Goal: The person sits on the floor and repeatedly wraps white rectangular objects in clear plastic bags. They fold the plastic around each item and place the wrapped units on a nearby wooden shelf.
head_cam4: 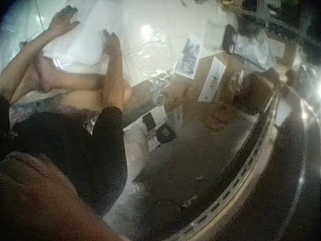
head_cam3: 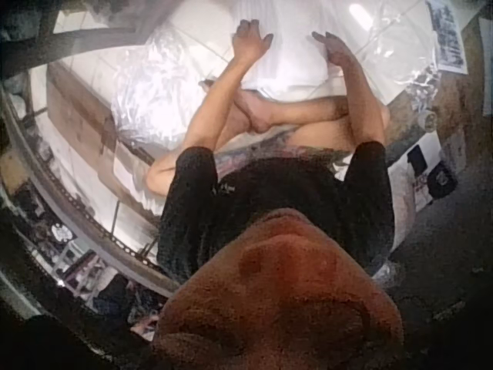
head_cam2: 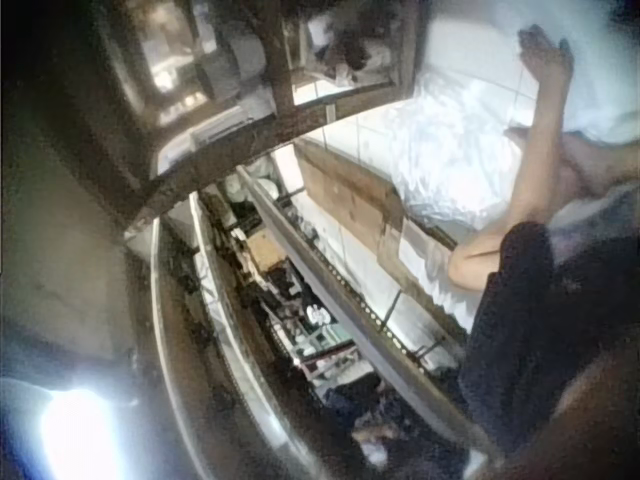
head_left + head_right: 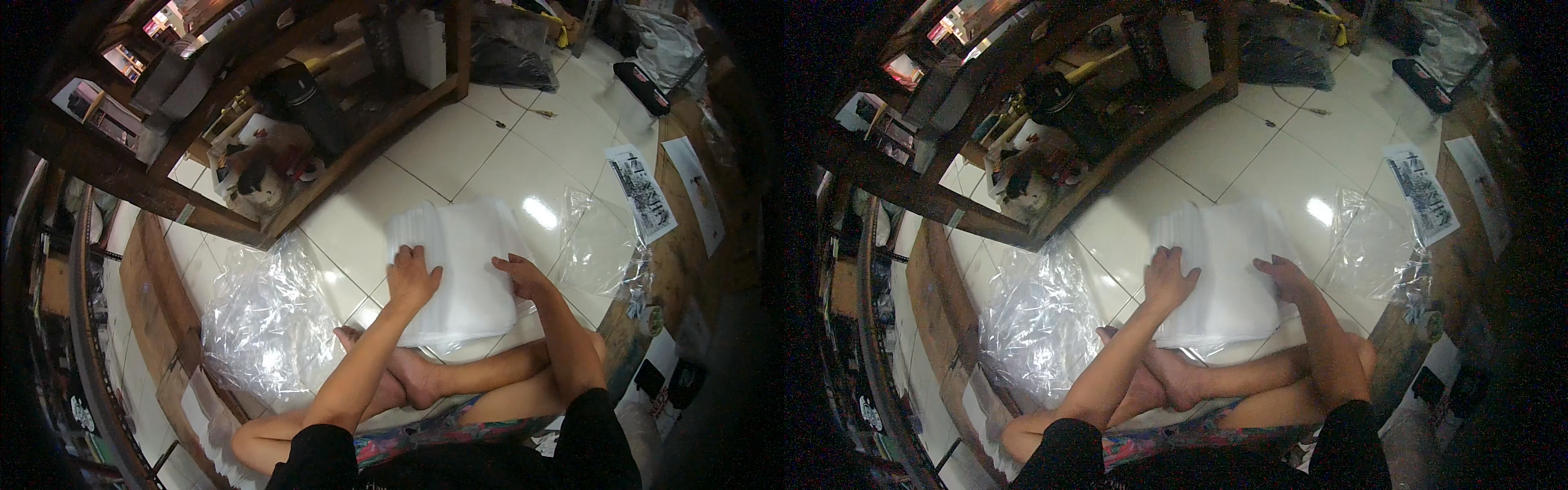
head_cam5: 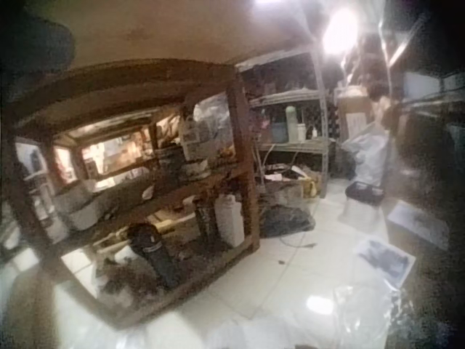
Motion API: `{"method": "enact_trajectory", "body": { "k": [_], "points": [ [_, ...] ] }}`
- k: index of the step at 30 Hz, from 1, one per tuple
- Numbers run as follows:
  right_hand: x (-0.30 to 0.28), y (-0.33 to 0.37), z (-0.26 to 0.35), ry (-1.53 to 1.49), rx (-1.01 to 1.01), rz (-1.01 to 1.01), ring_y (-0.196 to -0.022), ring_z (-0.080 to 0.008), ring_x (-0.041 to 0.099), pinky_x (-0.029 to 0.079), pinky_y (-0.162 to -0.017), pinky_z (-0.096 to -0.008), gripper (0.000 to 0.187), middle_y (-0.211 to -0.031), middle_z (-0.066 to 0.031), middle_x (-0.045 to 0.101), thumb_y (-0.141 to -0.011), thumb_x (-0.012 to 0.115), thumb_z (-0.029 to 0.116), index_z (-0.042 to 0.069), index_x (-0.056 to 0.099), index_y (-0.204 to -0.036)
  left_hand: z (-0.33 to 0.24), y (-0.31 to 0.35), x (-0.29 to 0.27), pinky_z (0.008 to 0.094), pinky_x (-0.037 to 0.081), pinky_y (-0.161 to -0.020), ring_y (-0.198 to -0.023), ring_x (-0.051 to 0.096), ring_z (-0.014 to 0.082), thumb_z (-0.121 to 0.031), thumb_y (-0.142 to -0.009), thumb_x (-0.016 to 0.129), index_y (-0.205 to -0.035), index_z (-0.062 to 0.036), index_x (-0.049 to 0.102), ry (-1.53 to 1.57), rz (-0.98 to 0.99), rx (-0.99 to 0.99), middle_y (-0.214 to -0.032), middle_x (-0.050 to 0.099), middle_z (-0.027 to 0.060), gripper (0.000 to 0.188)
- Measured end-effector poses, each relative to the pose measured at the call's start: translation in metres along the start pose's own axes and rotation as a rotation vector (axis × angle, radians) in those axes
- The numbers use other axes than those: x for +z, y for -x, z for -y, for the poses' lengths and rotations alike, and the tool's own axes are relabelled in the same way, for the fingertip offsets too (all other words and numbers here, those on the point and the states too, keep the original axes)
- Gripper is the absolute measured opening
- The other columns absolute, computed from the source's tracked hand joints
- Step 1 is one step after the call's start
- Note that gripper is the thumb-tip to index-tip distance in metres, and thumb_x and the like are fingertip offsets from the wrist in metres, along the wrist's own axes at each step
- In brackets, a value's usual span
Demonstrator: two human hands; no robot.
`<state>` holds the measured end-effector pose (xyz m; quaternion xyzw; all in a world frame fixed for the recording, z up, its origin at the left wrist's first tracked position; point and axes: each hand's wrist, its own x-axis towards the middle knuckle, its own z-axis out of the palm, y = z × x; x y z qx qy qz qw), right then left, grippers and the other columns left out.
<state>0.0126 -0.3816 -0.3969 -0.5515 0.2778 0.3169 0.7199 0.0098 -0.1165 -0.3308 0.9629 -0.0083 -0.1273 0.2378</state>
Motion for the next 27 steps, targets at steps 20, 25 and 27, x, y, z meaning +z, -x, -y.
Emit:
{"method": "enact_trajectory", "body": {
  "k": [20,25,27],
  "points": [
    [0.032,0.008,0.021,0.643,-0.223,-0.075,-0.094,-0.0262,0.062,0.051,-0.078,-0.042,0.056,-0.109,-0.0216,0.061,-0.083,0.068,0.029,-0.006,0.05,-0.122,0.036,-0.015,-0.001,0.0405,0.041,-0.101,-0.123,0.044,0.0412,-0.053,-0.056,0.083,-0.145,0.0054,-0.007,0.627,0.215,-0.475,-0.139,0.025,0.0347,0.139],
    [0.125,0.104,0.071,0.76,-0.514,0.099,-0.092,-0.022,0.063,0.049,-0.082,-0.0362,0.045,-0.1,-0.0135,0.067,-0.083,0.067,0.027,-0.004,0.058,-0.114,0.094,0.018,0.0,0.0387,0.04,-0.103,-0.128,0.04,0.0346,-0.052,-0.069,0.077,-0.146,0.0066,0.004,1.256,0.215,-0.437,-0.146,0.022,0.03,0.121],
    [0.132,0.137,0.093,0.838,-0.558,0.045,-0.095,-0.0242,0.062,0.047,-0.087,-0.0382,0.045,-0.106,-0.0147,0.065,-0.081,0.067,0.023,-0.004,0.056,-0.116,0.086,0.028,-0.014,0.0384,0.039,-0.103,-0.127,0.043,0.0304,-0.044,-0.081,0.069,-0.14,0.0032,0.028,1.519,0.245,-0.317,-0.142,0.036,0.0223,0.086]
  ]
}}
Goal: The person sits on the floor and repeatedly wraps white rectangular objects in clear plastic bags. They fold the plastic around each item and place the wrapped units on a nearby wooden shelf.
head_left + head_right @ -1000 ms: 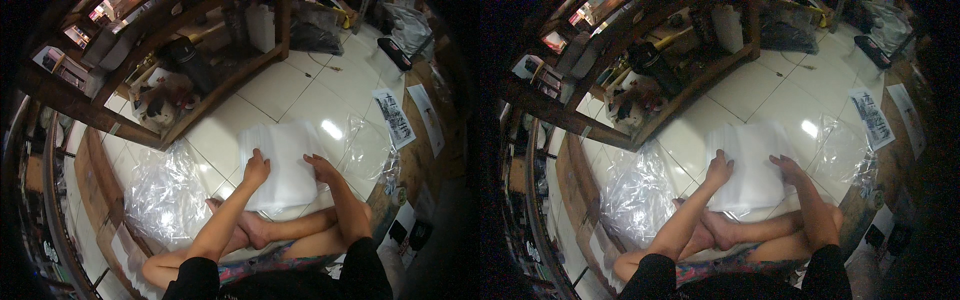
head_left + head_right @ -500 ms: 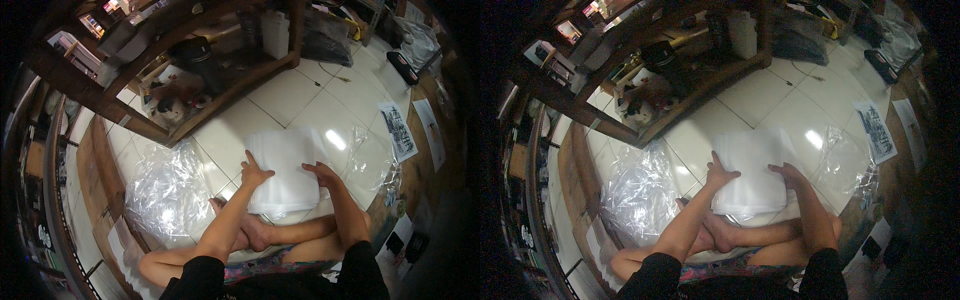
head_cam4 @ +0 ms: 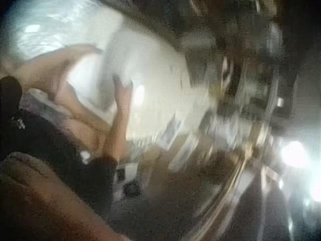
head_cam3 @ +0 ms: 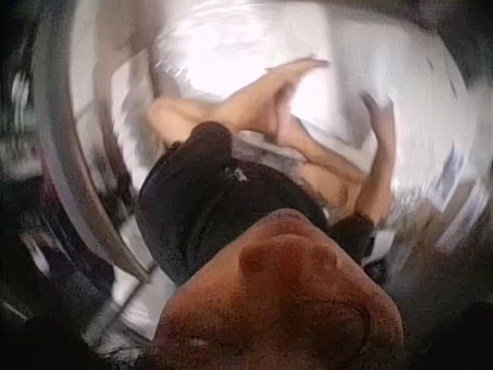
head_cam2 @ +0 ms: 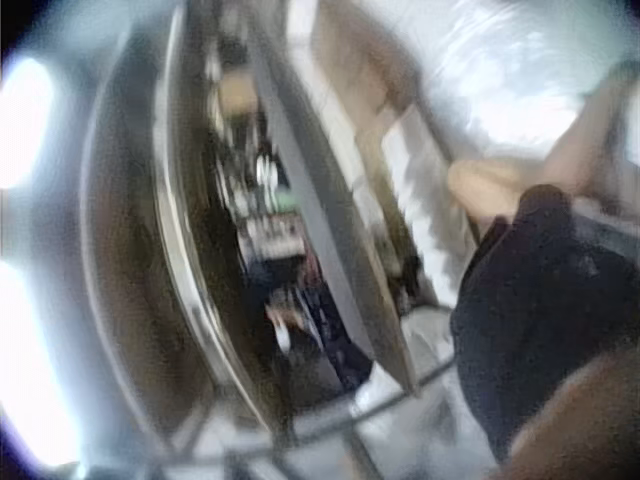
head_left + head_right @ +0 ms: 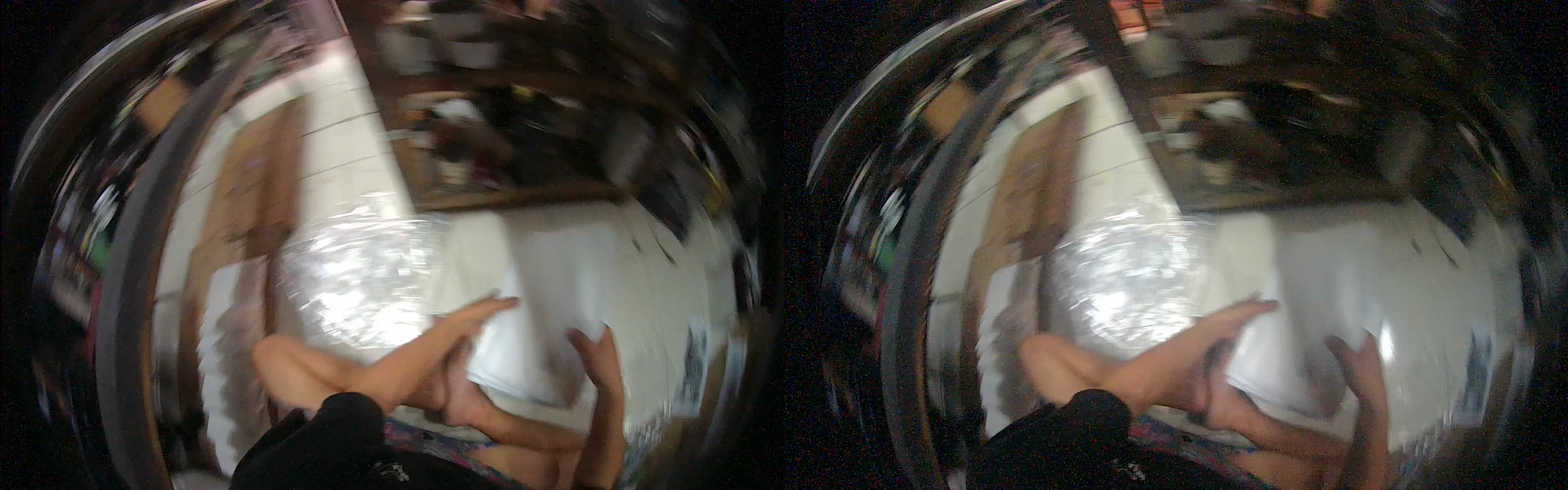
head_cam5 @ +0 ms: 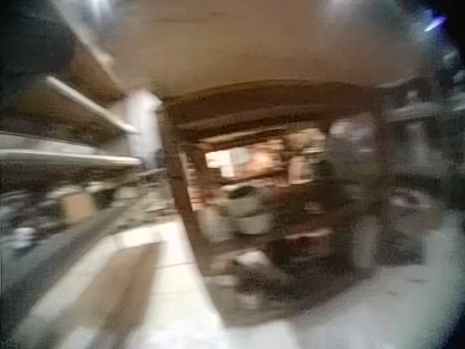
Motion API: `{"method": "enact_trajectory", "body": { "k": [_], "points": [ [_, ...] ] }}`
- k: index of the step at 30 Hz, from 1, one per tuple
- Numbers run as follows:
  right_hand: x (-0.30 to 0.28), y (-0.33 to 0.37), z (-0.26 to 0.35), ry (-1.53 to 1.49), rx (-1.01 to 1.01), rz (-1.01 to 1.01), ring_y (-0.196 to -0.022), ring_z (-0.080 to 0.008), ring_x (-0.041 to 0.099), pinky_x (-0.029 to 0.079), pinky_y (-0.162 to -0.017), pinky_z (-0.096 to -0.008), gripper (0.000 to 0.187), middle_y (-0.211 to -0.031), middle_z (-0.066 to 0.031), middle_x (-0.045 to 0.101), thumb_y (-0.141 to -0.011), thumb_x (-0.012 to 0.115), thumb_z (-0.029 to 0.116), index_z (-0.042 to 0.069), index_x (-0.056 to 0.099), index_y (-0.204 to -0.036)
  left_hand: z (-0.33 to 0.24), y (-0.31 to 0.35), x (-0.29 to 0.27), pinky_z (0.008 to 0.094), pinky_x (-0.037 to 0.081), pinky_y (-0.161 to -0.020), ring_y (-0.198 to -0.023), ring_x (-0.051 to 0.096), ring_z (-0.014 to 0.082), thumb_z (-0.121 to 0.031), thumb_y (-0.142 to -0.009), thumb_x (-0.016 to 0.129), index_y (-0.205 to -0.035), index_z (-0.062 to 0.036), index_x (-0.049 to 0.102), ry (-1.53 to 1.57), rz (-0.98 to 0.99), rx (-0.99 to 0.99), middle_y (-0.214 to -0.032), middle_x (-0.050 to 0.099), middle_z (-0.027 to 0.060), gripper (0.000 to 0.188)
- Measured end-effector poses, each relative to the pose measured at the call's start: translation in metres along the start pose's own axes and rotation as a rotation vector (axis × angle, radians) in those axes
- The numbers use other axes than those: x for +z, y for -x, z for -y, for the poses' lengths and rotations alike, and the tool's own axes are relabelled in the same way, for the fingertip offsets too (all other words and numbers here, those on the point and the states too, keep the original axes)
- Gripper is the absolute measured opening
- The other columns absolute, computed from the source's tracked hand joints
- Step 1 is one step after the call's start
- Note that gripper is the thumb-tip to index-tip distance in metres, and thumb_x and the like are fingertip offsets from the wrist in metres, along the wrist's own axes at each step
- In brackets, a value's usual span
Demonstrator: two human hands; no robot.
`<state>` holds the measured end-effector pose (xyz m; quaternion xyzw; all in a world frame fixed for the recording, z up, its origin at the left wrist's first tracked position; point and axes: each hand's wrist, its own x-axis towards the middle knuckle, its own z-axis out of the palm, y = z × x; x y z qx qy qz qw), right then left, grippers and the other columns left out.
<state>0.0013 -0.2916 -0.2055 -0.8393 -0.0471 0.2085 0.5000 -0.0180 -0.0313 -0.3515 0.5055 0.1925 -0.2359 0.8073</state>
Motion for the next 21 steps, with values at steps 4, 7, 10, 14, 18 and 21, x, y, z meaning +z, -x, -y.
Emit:
{"method": "enact_trajectory", "body": {
  "k": [4,7,10,14,18,21],
  "points": [
    [-0.003,0.026,0.044,-0.237,-0.003,-0.046,-0.11,-0.032,0.055,0.042,-0.097,-0.0392,0.067,-0.123,-0.0253,0.052,-0.077,0.066,0.011,-0.008,0.036,-0.134,-0.008,0.033,-0.001,0.041,0.038,-0.106,-0.12,0.05,0.0279,-0.037,-0.09,0.06,-0.133,-0.0012,0.045,0.444,0.211,0.083,-0.133,0.051,0.0159,0.057],
    [0.009,0.035,0.068,-0.374,-0.082,0.073,-0.102,-0.0282,0.057,0.044,-0.094,-0.0382,0.066,-0.118,-0.0194,0.055,-0.078,0.064,0.007,-0.006,0.035,-0.135,0.016,0.051,-0.017,0.0403,0.036,-0.107,-0.123,0.048,0.027,-0.052,-0.084,0.064,-0.138,-0.003,0.04,0.558,0.376,0.185,-0.134,0.051,0.0139,0.077],
    [0.001,0.03,0.077,-0.312,-0.09,0.11,-0.102,-0.0288,0.057,0.044,-0.095,-0.0387,0.067,-0.119,-0.0198,0.054,-0.077,0.066,0.008,-0.006,0.035,-0.135,0.009,0.061,-0.011,0.0405,0.038,-0.105,-0.121,0.049,0.0266,-0.05,-0.084,0.066,-0.14,-0.0048,0.038,0.595,0.327,0.244,-0.135,0.05,0.012,0.078],
    [-0.003,-0.004,0.052,-0.159,-0.012,0.026,-0.111,-0.0321,0.053,0.042,-0.098,-0.0397,0.073,-0.125,-0.0244,0.05,-0.078,0.067,0.01,-0.011,0.029,-0.137,-0.014,0.082,-0.004,0.0419,0.04,-0.103,-0.119,0.049,0.0263,-0.042,-0.082,0.07,-0.144,-0.0092,0.028,0.457,0.227,0.381,-0.135,0.047,0.011,0.082],
    [0.024,-0.018,0.018,0.085,0.16,-0.058,-0.113,-0.0284,0.054,0.044,-0.096,-0.0351,0.076,-0.124,-0.0236,0.052,-0.079,0.071,0.018,-0.014,0.031,-0.134,-0.032,0.09,-0.007,0.0382,0.045,-0.097,-0.117,0.051,0.0258,-0.02,-0.075,0.078,-0.141,-0.0015,0.029,0.201,0.087,0.339,-0.13,0.05,0.0154,0.085],
    [0.051,-0.044,-0.032,-0.024,0.073,0.017,-0.094,-0.0225,0.061,0.047,-0.086,-0.0336,0.044,-0.105,-0.0155,0.064,-0.083,0.066,0.014,-0.008,0.053,-0.119,-0.013,0.063,-0.02,0.036,0.048,-0.093,-0.108,0.057,0.0268,-0.018,-0.072,0.08,-0.136,0.0033,0.032,-0.003,-0.135,0.279,-0.119,0.057,0.0184,0.083]
  ]
}}
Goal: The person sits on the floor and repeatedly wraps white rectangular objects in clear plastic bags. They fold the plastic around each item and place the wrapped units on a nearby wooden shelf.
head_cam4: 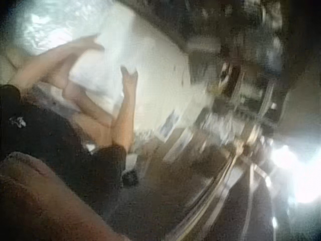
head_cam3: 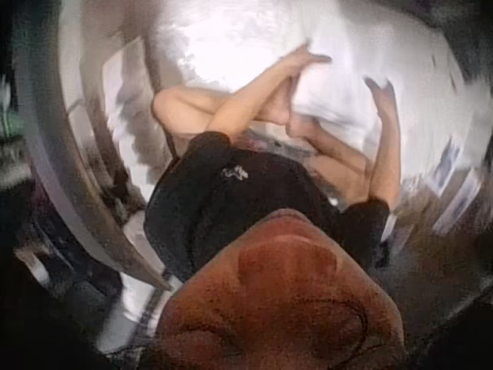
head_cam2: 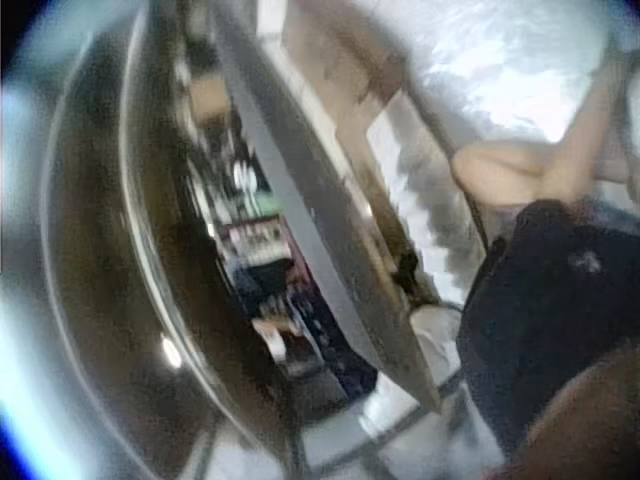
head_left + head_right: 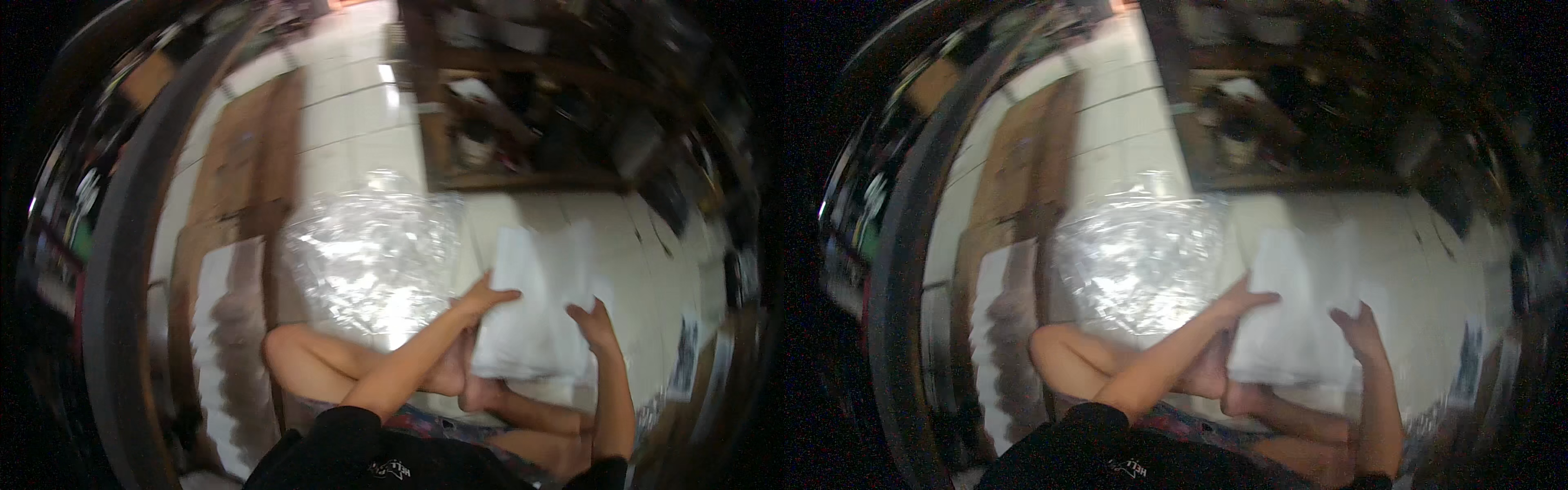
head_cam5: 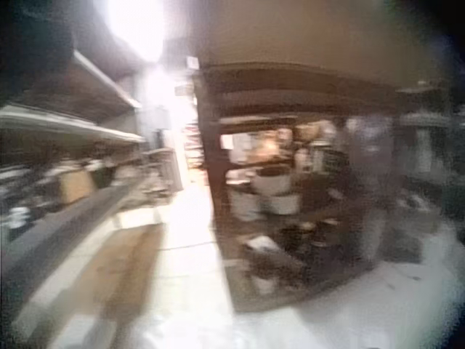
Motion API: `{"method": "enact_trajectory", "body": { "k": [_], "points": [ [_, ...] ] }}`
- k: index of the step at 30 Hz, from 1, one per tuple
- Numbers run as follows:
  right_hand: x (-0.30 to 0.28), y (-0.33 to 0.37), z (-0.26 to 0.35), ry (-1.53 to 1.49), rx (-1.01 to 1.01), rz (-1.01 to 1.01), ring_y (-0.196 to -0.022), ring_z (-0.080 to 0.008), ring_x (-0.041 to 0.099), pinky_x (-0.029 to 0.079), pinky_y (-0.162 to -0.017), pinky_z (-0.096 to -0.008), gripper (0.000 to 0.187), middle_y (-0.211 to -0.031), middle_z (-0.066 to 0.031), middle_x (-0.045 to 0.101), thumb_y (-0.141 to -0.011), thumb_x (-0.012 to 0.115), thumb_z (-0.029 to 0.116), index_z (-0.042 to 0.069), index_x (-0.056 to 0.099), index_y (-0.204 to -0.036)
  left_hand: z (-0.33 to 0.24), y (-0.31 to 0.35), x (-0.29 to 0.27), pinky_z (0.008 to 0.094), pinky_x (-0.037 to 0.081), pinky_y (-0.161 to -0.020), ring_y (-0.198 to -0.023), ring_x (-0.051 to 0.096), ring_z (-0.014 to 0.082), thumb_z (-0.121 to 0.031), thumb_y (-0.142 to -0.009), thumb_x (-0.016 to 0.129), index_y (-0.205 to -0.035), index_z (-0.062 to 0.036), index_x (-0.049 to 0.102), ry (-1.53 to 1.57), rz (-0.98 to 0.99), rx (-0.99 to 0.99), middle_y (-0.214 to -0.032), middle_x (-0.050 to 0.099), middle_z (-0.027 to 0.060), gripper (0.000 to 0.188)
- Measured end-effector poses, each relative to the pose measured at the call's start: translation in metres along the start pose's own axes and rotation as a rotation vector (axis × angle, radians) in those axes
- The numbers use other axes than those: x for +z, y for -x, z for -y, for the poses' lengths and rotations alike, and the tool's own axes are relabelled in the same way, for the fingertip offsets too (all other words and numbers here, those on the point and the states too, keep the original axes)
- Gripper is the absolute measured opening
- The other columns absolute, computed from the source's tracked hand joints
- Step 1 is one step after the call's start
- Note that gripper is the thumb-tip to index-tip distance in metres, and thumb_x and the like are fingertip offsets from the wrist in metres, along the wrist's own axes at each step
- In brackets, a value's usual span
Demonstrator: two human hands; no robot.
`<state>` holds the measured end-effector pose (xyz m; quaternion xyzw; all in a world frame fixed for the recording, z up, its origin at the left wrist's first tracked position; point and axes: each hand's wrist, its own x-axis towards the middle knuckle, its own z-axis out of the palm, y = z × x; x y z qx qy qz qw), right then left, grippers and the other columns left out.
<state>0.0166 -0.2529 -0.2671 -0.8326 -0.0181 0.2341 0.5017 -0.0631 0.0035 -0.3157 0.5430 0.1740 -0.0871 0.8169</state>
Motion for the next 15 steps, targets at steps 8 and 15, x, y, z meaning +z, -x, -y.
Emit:
{"method": "enact_trajectory", "body": {
  "k": [8,15],
  "points": [
    [0.012,0.011,0.013,-0.297,-0.274,-0.147,-0.088,-0.0149,0.06,0.047,-0.08,-0.0302,0.032,-0.097,-0.0086,0.066,-0.088,0.065,0.02,-0.002,0.059,-0.112,-0.054,-0.01,0.023,0.0331,0.046,-0.091,-0.102,0.057,0.0239,-0.006,-0.072,0.07,-0.13,0.002,0.036,-0.254,-0.179,0.466,-0.112,0.056,0.0159,0.068],
    [0.048,-0.01,-0.017,-0.25,-0.37,-0.162,-0.091,-0.0167,0.06,0.047,-0.08,-0.0309,0.035,-0.099,-0.0077,0.065,-0.083,0.071,0.017,-0.001,0.059,-0.11,-0.029,-0.024,-0.007,0.0345,0.04,-0.097,-0.112,0.05,0.0248,-0.003,-0.068,0.072,-0.144,-0.003,0.015,-0.364,-0.102,0.612,-0.12,0.048,0.0154,0.095]
  ]
}}
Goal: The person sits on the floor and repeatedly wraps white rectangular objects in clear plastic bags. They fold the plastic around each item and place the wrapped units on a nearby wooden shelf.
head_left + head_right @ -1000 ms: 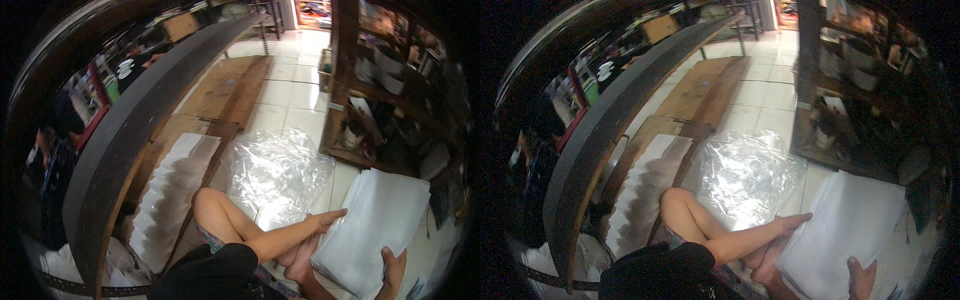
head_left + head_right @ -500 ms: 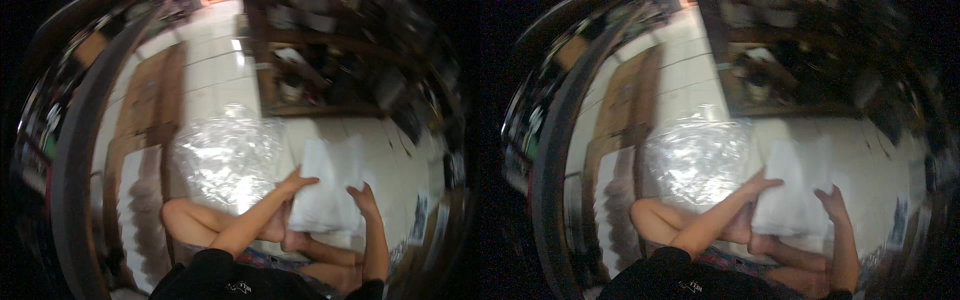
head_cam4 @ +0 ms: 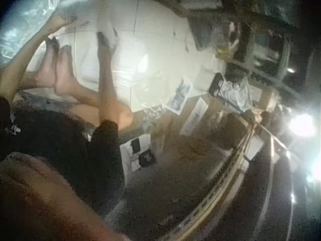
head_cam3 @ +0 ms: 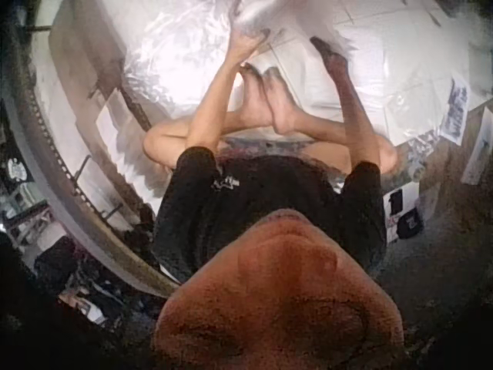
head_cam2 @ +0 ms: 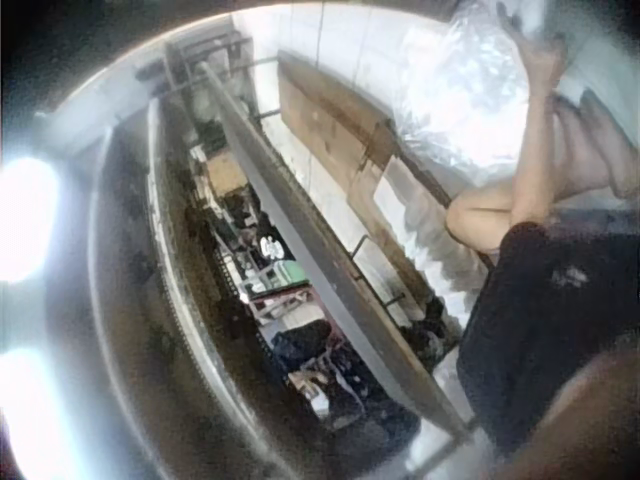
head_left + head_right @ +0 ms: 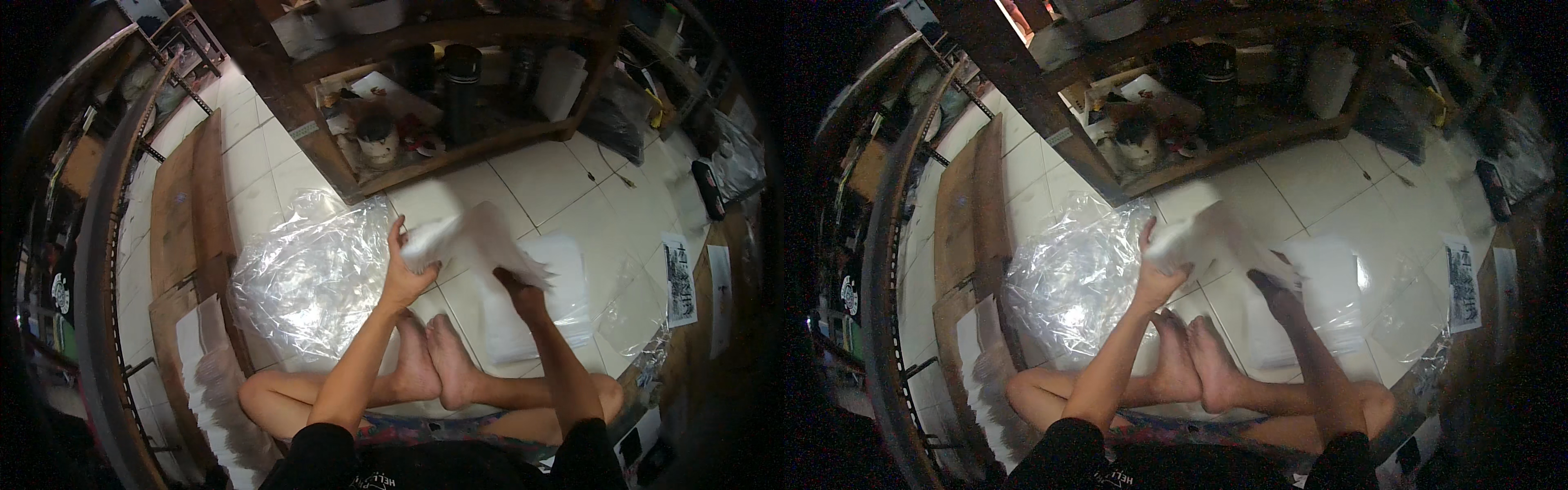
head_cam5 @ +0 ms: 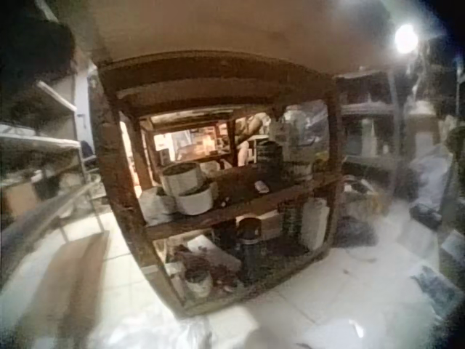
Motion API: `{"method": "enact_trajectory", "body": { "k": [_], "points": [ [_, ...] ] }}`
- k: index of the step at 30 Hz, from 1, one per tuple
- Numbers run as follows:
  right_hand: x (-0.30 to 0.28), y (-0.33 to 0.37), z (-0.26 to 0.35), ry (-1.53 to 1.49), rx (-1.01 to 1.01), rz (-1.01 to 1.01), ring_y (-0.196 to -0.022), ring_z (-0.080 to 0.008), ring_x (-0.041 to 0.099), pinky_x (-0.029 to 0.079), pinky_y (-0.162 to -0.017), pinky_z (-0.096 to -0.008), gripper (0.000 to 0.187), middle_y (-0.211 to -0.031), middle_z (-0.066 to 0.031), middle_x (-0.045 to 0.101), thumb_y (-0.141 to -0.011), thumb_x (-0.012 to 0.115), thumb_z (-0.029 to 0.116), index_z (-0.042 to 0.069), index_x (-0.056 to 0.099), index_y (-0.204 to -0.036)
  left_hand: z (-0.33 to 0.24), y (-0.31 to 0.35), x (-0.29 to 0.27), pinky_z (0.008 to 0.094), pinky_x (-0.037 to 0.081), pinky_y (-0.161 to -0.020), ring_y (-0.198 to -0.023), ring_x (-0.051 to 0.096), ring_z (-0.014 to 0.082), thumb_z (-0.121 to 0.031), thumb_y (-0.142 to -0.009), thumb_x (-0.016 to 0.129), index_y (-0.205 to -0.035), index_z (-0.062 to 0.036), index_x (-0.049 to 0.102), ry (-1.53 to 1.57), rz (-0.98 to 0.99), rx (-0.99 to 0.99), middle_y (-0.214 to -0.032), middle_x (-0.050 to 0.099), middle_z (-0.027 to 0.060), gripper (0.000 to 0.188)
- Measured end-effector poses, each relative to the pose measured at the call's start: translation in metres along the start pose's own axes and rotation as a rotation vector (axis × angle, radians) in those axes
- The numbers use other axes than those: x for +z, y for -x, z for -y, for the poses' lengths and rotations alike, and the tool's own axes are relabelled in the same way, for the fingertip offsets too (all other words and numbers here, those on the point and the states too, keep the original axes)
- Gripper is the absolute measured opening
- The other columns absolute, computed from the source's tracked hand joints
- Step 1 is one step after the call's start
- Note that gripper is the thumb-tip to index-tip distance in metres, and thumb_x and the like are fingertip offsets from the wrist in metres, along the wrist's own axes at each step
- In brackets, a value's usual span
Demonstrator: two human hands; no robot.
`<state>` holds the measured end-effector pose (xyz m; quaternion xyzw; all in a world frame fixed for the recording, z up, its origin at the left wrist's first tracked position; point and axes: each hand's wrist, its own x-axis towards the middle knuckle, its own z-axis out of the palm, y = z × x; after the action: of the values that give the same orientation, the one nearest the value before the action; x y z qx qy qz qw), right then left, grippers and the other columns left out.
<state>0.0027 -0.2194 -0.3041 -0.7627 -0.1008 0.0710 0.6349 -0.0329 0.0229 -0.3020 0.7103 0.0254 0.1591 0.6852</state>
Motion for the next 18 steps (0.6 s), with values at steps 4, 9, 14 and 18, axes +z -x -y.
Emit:
{"method": "enact_trajectory", "body": {
  "k": [4,9,14,18],
  "points": [
    [0.019,-0.012,-0.02,0.002,0.062,-0.055,-0.098,-0.0198,0.059,0.048,-0.082,-0.0349,0.041,-0.108,-0.0113,0.063,-0.08,0.074,0.014,-0.001,0.058,-0.115,0.021,0.001,0.003,0.0376,0.041,-0.099,-0.116,0.049,0.027,-0.004,-0.063,0.081,-0.146,-0.0041,0.008,0.004,-0.014,-0.003,-0.124,0.047,0.0186,0.111],
    [0.031,-0.028,-0.039,0.155,0.24,0.122,-0.107,-0.0247,0.056,0.043,-0.094,-0.0351,0.049,-0.119,-0.0127,0.06,-0.083,0.072,0.023,-0.004,0.056,-0.12,0.071,-0.009,-0.01,0.0366,0.03,-0.109,-0.122,0.047,0.0263,-0.019,-0.069,0.079,-0.138,-0.0011,0.033,-0.086,-0.047,0.092,-0.131,0.05,0.0158,0.085],
    [0.048,-0.023,-0.038,-0.004,0.071,-0.214,-0.104,-0.0274,0.056,0.045,-0.092,-0.0367,0.046,-0.12,-0.0192,0.056,-0.092,0.06,0.023,-0.01,0.051,-0.123,0.046,-0.019,-0.001,0.0374,0.041,-0.097,-0.112,0.055,0.0316,-0.017,-0.07,0.068,-0.121,0.001,0.052,-0.163,-0.159,-0.014,-0.118,0.057,0.0224,0.056],
    [0.031,-0.029,-0.053,-0.054,0.055,-0.144,-0.105,-0.0264,0.055,0.044,-0.093,-0.0351,0.052,-0.121,-0.0198,0.056,-0.092,0.062,0.029,-0.01,0.048,-0.125,0.013,0.002,-0.018,0.0373,0.045,-0.088,-0.101,0.059,0.0297,-0.013,-0.07,0.065,-0.114,0.0022,0.053,-0.035,-0.179,0.135,-0.107,0.059,0.023,0.049]
  ]
}}
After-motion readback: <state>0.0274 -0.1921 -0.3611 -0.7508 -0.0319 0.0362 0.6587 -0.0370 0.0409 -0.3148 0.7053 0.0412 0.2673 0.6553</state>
